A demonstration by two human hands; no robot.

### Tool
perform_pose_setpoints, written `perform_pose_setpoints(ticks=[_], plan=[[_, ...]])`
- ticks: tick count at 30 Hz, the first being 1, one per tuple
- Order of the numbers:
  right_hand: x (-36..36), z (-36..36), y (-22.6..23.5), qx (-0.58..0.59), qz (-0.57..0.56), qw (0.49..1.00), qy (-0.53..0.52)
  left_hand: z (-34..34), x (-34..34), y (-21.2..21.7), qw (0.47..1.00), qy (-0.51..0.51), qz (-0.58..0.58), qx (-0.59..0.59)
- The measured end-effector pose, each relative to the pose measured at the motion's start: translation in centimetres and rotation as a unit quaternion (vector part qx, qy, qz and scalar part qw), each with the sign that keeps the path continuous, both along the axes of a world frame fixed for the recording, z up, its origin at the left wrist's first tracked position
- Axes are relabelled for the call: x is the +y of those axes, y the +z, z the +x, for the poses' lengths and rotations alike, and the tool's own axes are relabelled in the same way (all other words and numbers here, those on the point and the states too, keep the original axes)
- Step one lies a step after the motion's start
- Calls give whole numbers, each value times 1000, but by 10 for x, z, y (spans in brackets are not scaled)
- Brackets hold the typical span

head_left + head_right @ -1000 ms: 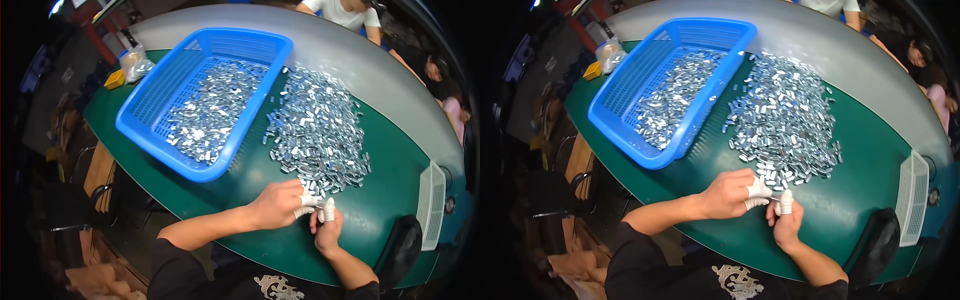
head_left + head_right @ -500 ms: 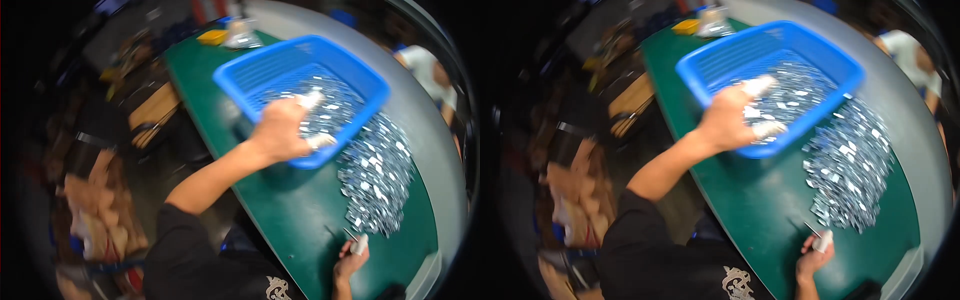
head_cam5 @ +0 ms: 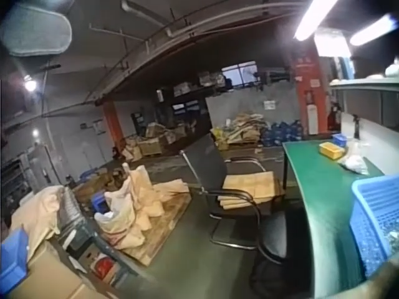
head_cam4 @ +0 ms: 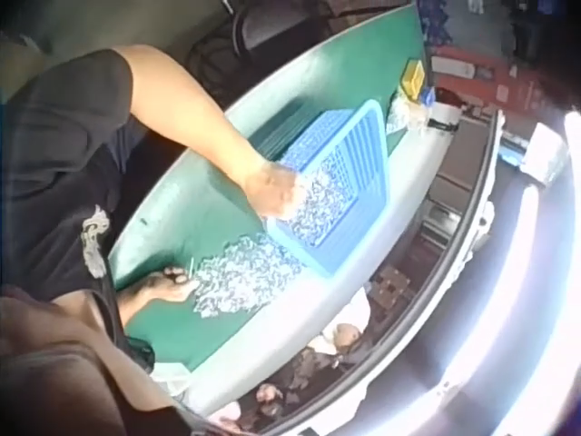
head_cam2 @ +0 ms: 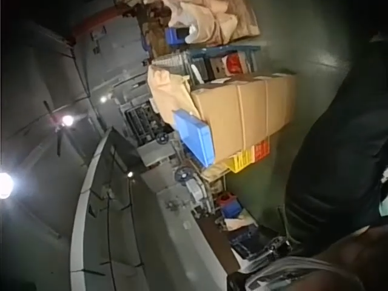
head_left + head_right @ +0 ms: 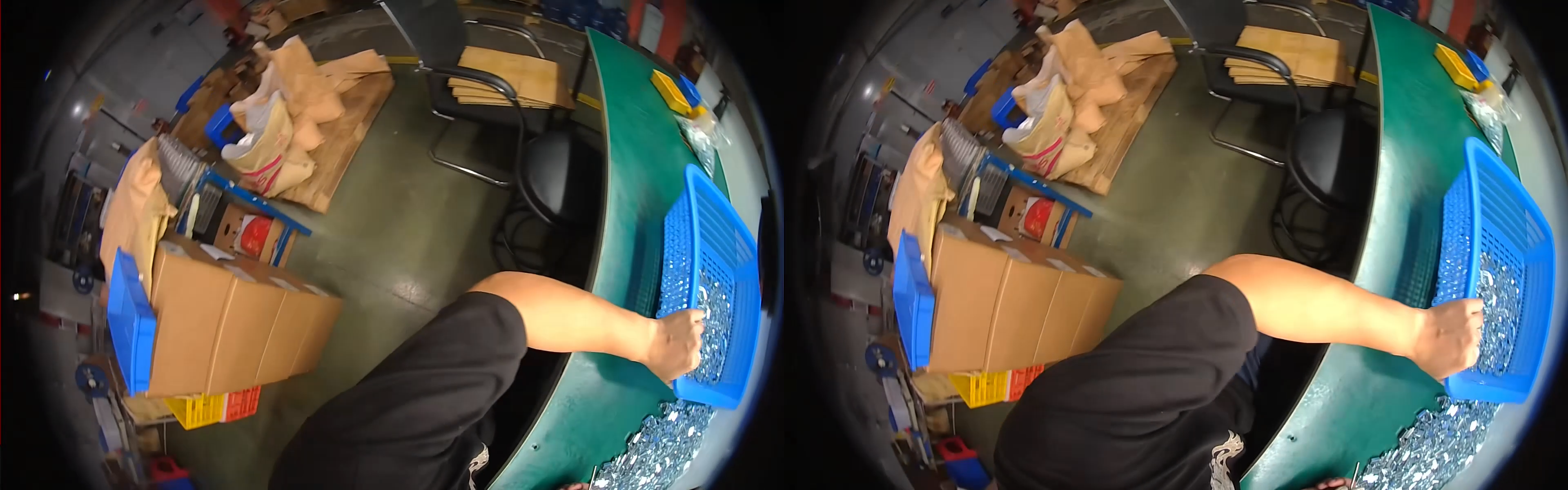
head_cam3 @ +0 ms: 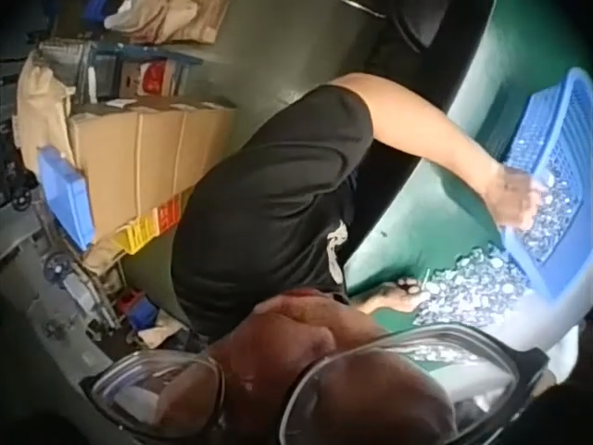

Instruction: Assembling small metal hardware components at a manual workstation.

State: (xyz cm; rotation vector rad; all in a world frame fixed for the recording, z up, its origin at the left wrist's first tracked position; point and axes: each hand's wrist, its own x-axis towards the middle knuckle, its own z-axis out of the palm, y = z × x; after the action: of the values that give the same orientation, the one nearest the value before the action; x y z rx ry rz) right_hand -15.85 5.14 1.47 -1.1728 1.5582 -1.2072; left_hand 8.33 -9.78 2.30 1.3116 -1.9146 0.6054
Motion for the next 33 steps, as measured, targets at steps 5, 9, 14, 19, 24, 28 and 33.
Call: perform_pose_setpoints(ticks=[5,9,14,19,24,28,33], plan=[[-6,-2,1,-20,-26,998,-52,19,-28,17,997,16,70,26],[-5,-16,-44,-38,-14,999,-22,79,7,17,986,136,92,1],[-6,-41,-46,-94,-68,993,22,112,42,26,998,56,-17,-3],[-1,-45,-45,-76,-64,995,29,175,46,28,998,41,11,-42],[1,-37,-48,-63,-68,994,51,237,31,46,996,49,-1,-73],[-1,-30,-47,-41,-71,995,47,266,13,49,987,102,5,-127],[-1,-29,-44,-24,-67,997,44,275,-10,44,976,158,37,-145]])
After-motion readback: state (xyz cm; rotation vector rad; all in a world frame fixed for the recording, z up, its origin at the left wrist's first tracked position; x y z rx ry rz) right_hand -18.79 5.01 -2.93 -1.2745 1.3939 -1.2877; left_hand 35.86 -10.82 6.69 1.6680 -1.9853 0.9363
